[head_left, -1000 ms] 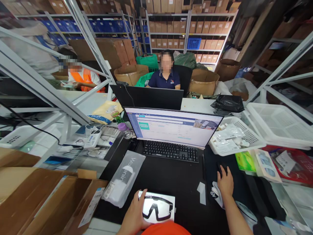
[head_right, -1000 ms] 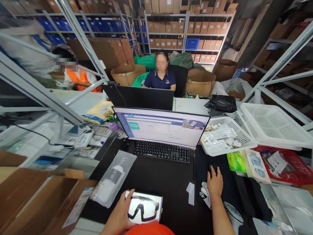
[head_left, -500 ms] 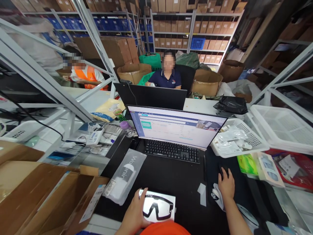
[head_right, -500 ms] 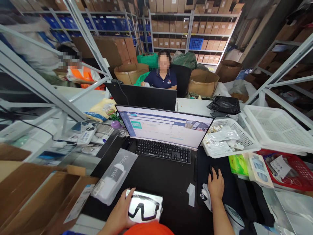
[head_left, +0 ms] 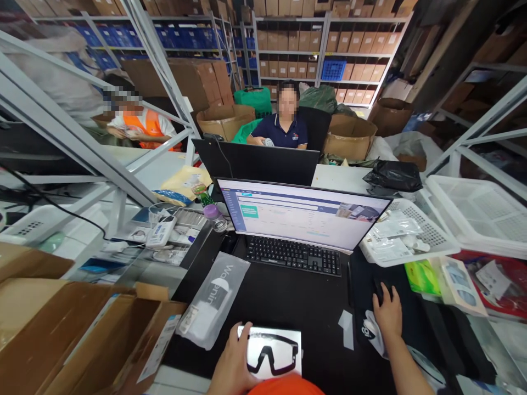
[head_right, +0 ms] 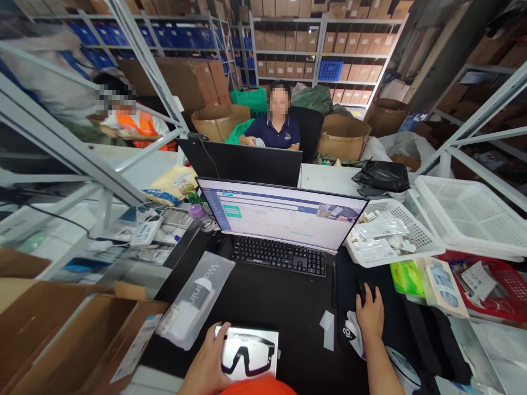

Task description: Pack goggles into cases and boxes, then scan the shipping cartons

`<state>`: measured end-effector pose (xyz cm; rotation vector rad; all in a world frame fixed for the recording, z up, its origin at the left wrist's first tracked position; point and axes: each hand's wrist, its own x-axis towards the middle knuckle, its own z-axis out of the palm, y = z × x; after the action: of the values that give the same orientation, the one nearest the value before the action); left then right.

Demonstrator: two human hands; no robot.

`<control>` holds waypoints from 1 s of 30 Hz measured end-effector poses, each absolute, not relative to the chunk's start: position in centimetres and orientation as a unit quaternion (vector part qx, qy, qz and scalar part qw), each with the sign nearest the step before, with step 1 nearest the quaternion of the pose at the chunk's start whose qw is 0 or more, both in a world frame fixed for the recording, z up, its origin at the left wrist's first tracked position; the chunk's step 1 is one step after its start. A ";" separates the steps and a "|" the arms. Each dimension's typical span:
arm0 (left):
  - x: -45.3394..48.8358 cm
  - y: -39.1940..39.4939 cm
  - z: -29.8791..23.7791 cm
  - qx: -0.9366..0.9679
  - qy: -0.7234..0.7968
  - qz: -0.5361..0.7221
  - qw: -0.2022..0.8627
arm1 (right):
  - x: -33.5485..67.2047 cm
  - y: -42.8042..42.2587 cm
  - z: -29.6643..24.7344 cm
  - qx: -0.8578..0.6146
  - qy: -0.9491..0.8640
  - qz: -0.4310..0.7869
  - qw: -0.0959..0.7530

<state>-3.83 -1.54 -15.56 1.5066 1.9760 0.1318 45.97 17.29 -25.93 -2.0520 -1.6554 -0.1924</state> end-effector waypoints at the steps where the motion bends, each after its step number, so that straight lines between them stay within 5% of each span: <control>1: -3.7 -1.5 -15.6 0.572 0.755 0.057 0.317 | 45.8 17.2 -25.4 -0.753 -0.606 -0.072 0.245; 7: -3.1 -1.0 -16.3 0.568 0.754 0.067 0.321 | 43.6 17.7 -19.1 -0.730 -0.578 -0.153 0.331; 12: -5.7 1.9 -16.7 0.599 0.738 0.166 0.264 | 37.7 19.1 -15.0 -0.668 -0.662 -0.136 0.311; 16: -7.7 9.1 -16.7 0.674 0.681 0.261 0.118 | 27.3 19.8 -16.1 -0.562 -0.772 -0.040 0.295; 20: -7.5 17.2 -18.2 0.772 0.593 0.230 0.007 | 16.9 21.1 -18.8 -0.515 -0.820 -0.017 0.248; 30: -7.6 23.4 -21.3 0.783 0.598 0.174 -0.009 | 11.6 24.8 -21.9 -0.548 -0.812 0.019 0.198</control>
<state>-7.60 23.37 -21.28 2.4730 1.8879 0.5490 11.63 24.84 -21.89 -1.5348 -2.2735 0.0534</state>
